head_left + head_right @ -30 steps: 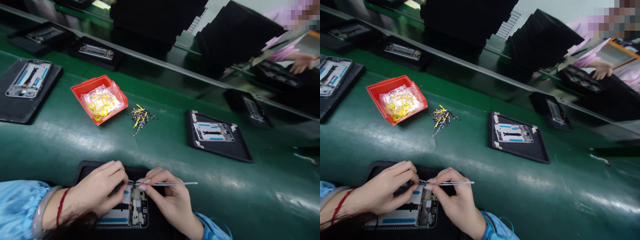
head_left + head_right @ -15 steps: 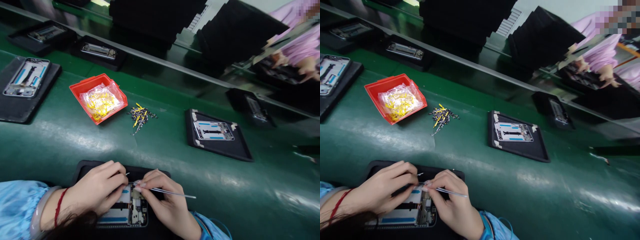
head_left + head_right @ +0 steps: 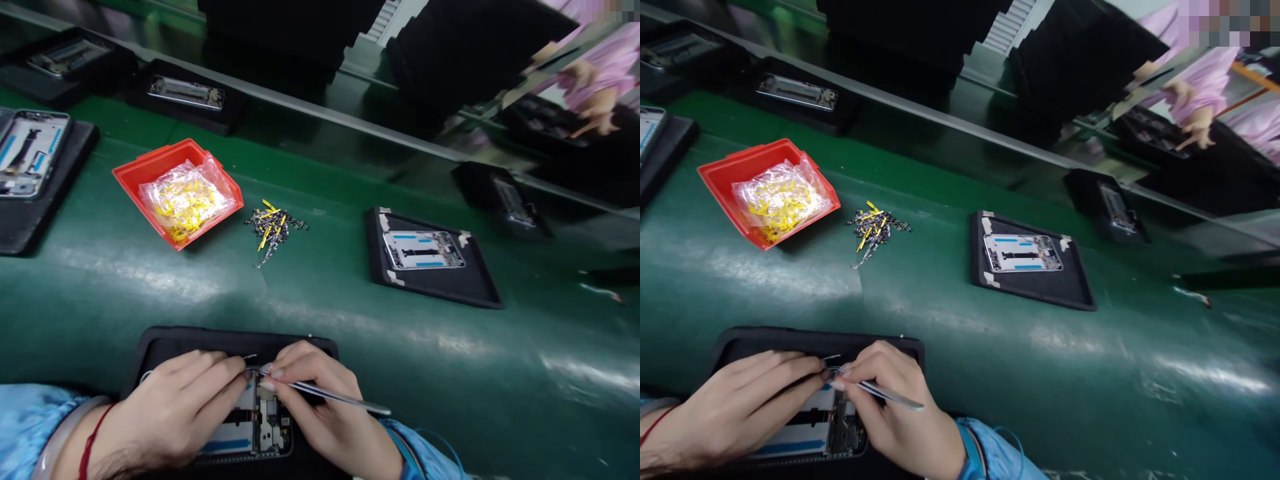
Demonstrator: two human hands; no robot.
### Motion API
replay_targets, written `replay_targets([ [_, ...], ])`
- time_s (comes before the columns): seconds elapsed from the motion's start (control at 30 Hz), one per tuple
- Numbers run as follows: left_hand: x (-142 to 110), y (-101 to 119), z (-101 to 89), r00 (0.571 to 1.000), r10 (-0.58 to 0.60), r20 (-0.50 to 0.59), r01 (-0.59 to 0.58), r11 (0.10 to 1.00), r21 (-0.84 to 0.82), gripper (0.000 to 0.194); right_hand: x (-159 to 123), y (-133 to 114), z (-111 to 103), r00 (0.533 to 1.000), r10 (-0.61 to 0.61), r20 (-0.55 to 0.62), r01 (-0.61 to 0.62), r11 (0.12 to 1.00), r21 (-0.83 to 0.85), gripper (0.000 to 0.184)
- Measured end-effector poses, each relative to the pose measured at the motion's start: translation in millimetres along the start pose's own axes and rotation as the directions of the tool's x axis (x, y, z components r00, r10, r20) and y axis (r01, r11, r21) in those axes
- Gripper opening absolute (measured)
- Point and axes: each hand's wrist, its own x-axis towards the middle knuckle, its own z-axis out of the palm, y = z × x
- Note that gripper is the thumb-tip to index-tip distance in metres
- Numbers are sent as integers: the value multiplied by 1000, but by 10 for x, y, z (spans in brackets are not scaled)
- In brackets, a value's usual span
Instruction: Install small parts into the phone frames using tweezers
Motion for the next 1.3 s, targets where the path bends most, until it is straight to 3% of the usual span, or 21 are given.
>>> replay_targets([
  [0.17, 52, 9, -8, 994, -106, -36, 105, 994, -41, 40, 17, -10, -64, 993, -63, 96, 63, 998, -1, 20],
  [0.3, 56, 2, -1, 993, -115, 0, 115, 991, -64, 38, 25, -36, -90, 987, -89, 134, 91, 996, -8, 28],
  [0.53, 34, 8, 49, 989, -145, 43, 148, 986, -73, 34, -75, -30, -51, 989, 6, -145, 13, 991, 130, 33],
  [0.87, 77, 15, 23, 993, -118, -5, 118, 991, -58, 37, -73, 26, -42, 1000, 19, 10, -20, 994, 106, 33],
  [1.13, 69, 34, 17, 995, -100, -29, 100, 995, -10, 40, -46, -11, -40, 999, 3, 52, -6, 998, 65, 31],
  [1.23, 81, 43, 7, 994, -103, -43, 104, 995, 7, 42, -11, -46, -30, 997, -44, 60, 42, 999, 33, 32],
  [1.3, 97, 39, -3, 990, -118, -82, 120, 993, 17, 43, 17, -76, -26, 994, -106, 2, 106, 993, 44, 34],
])
